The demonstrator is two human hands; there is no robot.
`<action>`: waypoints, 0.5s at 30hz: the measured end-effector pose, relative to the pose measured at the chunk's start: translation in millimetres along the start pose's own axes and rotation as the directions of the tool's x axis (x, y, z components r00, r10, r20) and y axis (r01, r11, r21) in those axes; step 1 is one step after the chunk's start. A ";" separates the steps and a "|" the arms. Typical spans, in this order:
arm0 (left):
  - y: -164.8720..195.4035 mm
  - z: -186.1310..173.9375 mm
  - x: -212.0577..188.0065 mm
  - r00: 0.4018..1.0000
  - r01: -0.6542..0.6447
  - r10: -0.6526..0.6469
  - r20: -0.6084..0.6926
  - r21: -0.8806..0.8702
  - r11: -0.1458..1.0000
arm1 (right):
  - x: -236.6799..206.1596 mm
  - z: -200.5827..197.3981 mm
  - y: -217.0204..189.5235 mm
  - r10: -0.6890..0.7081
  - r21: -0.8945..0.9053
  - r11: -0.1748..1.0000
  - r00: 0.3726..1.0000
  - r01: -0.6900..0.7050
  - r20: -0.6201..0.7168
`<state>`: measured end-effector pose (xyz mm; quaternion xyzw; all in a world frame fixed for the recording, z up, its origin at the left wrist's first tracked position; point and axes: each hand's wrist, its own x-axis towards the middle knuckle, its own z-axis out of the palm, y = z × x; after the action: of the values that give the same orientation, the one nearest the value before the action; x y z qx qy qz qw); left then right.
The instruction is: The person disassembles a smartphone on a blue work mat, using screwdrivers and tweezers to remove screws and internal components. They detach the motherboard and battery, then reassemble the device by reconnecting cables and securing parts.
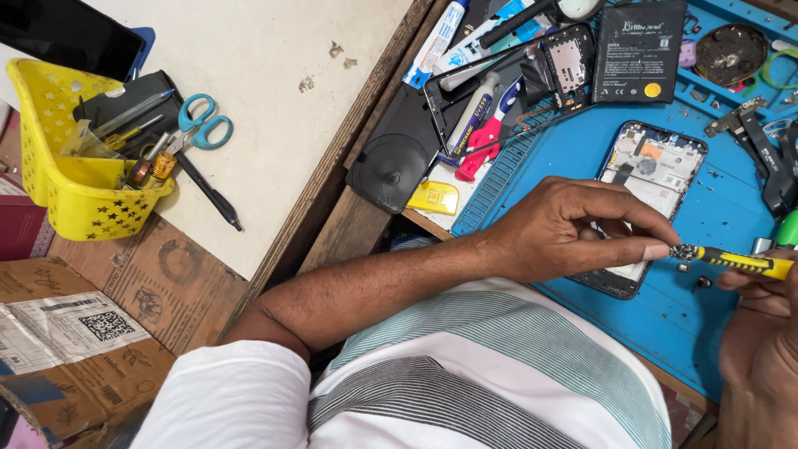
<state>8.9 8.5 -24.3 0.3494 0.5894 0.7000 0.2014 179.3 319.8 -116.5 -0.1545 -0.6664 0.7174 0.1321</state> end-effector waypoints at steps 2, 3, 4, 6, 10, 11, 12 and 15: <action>-1.0 0.6 0.1 1.000 -0.017 0.017 -0.003 -0.028 0.999 | 0.7 5.3 -4.0 0.009 0.004 1.000 1.000 -0.009 -0.009; -1.3 0.5 0.3 1.000 -0.003 0.003 0.003 -0.062 0.998 | 0.3 6.9 -5.8 0.008 -0.003 1.000 1.000 -0.008 -0.010; -1.2 0.2 0.6 1.000 0.011 -0.011 0.009 -0.095 0.995 | 0.1 8.0 -6.9 0.007 -0.010 1.000 1.000 -0.007 -0.011; -0.7 -1.2 1.0 0.996 0.089 -0.082 0.043 -0.193 0.977 | -0.4 7.7 -6.8 -0.014 -0.022 1.000 1.000 0.014 0.004; 1.9 -6.0 2.6 0.981 0.191 -0.168 0.094 -0.379 0.905 | 1.6 -2.5 3.3 -0.070 0.079 0.995 0.996 0.066 0.056; 2.2 -7.0 3.7 0.980 0.197 -0.174 0.094 -0.412 0.890 | 4.0 -6.0 7.5 -0.057 0.113 0.992 0.998 0.052 0.040; 2.4 -8.1 4.3 0.981 0.195 -0.173 0.090 -0.435 0.879 | 5.6 -9.9 11.3 -0.043 0.138 0.990 0.999 0.040 0.021; 1.9 -11.6 5.4 0.985 0.172 -0.157 0.072 -0.488 0.856 | 7.8 -20.2 18.9 -0.005 0.200 0.980 0.999 0.012 -0.037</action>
<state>-3.0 3.9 -21.8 0.2453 0.4164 0.8018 0.3514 180.5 339.9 -136.9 -0.1507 -0.5891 0.7772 0.1619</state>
